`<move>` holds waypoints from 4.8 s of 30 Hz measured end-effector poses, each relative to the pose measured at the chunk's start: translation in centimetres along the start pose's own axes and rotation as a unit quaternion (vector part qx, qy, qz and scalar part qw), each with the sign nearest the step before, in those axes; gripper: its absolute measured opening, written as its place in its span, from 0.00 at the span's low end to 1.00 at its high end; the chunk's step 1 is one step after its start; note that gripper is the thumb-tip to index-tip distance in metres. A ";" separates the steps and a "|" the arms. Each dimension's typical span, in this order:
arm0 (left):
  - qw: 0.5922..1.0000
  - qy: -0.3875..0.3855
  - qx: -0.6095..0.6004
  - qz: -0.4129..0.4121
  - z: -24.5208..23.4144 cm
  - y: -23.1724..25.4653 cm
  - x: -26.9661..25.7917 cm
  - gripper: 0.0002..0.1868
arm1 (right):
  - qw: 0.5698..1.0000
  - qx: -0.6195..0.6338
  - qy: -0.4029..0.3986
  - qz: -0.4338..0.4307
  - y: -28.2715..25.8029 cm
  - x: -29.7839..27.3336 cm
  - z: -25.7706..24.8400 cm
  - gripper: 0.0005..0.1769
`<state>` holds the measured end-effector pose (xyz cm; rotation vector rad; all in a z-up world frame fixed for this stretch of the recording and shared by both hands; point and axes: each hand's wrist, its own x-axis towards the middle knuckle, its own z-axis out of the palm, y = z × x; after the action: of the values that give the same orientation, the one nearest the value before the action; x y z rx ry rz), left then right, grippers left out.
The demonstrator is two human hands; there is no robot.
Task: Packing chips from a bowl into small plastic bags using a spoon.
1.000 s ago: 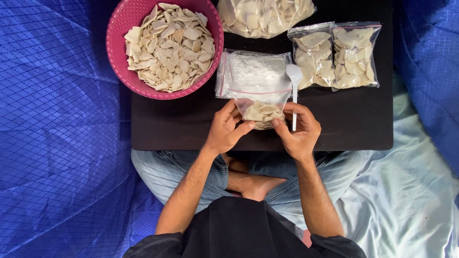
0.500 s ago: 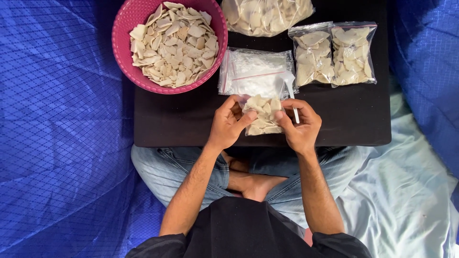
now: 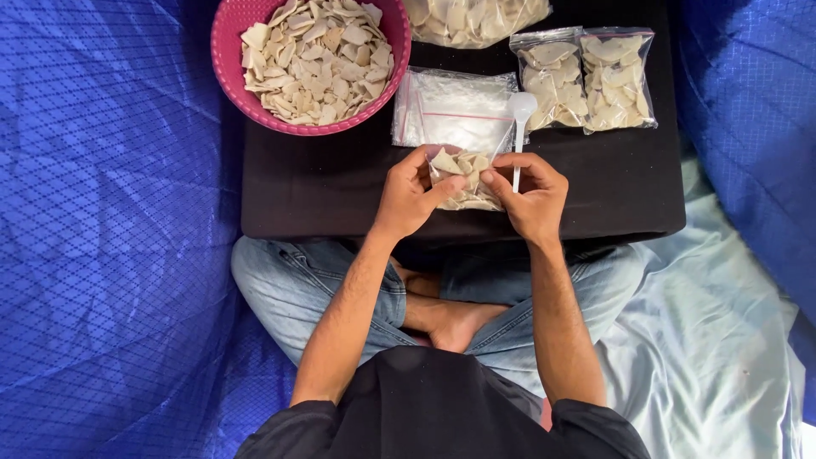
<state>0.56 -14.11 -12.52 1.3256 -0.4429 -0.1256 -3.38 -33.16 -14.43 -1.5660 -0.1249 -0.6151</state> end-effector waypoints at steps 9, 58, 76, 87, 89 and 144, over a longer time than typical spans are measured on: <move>0.998 -0.004 -0.059 0.008 -0.5 -0.2 0.0 0.21 | 0.998 0.038 -0.048 0.023 -0.5 -0.1 0.3 0.13; 0.998 0.013 -0.015 -0.053 -0.2 -0.8 -0.5 0.33 | 0.994 0.049 -0.048 0.089 -1.0 -0.8 -0.8 0.14; 0.998 -0.024 0.041 -0.051 0.1 1.0 -0.1 0.32 | 0.985 0.138 0.000 0.100 -0.5 -0.8 -0.5 0.19; 0.999 -0.024 -0.004 -0.036 0.3 0.6 0.0 0.28 | 0.988 0.123 0.047 0.077 0.3 -0.9 -1.0 0.11; 0.999 -0.011 -0.029 -0.042 0.2 0.5 0.0 0.27 | 0.986 0.140 0.053 0.074 -1.4 -0.2 -0.2 0.14; 0.987 0.000 -0.108 -0.117 -0.1 1.2 0.1 0.40 | 0.992 0.115 0.020 0.049 -1.8 -0.5 -1.0 0.12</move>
<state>0.52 -13.73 -11.40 1.1607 -0.2645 -0.3593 -4.88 -33.72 -13.11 -1.3291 -0.0846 -0.5344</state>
